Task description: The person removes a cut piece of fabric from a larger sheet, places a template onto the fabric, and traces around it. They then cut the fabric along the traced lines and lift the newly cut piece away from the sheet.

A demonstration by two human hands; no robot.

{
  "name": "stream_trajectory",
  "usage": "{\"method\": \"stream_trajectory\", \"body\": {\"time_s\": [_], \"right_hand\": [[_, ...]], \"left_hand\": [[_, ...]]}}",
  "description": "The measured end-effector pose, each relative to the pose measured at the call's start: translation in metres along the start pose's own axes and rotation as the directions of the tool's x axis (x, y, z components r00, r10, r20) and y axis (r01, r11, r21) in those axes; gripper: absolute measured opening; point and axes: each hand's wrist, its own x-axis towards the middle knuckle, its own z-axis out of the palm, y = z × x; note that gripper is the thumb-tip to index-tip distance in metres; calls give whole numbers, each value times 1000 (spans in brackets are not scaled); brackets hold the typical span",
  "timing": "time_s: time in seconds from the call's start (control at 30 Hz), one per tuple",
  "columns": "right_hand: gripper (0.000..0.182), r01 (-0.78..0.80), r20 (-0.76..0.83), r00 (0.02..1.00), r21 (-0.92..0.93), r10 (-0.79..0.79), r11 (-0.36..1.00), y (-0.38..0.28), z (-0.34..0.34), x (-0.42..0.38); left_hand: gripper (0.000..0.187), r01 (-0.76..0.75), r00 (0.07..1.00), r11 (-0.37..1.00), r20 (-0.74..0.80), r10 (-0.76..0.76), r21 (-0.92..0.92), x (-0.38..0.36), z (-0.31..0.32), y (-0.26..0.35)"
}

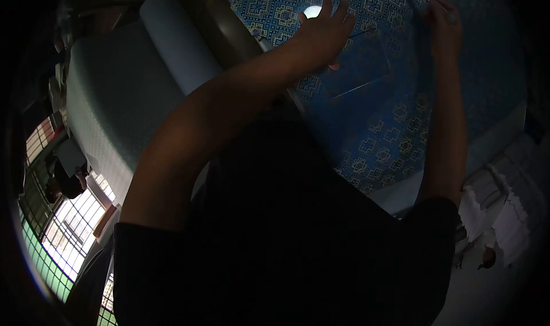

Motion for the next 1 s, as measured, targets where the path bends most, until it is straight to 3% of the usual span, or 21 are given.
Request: {"method": "stream_trajectory", "body": {"time_s": [0.07,0.13,0.17,0.23,0.3,0.33,0.4,0.53,0.6,0.8,1.0], "right_hand": [[30,-88,-86,993,-30,85,996,-26,-30,-62],[31,-242,-21,970,-106,242,964,-65,-19,-115],[31,-237,-42,971,-122,234,964,-79,-12,-136],[29,-307,171,928,-146,330,940,-97,8,-182],[25,-115,340,892,-469,299,875,-103,30,-212],[25,-117,328,896,-477,300,871,-109,43,-224],[20,79,489,837,-549,244,832,-117,65,-240],[16,125,513,836,-523,194,843,-115,85,-253],[17,252,550,826,-561,127,788,-112,89,-253],[19,240,552,810,-622,200,745,-115,91,-253],[19,297,538,826,-668,167,683,-117,98,-256]], "left_hand": [[117,28,997,998,64,-31,50,2,4,1],[114,40,999,998,18,-41,58,3,2,14],[114,14,1000,999,10,-15,51,4,1,17],[113,-20,1000,999,12,20,32,7,6,18],[113,-54,998,998,15,53,23,9,10,14],[113,-69,998,997,13,69,21,12,11,14],[113,-95,995,995,8,95,18,20,13,13],[113,-112,994,994,8,112,4,29,17,14],[112,-117,993,993,11,117,-1,32,21,15],[112,-134,991,991,19,134,-11,49,29,17],[111,-154,987,988,42,154,0,39,27,19]]}}
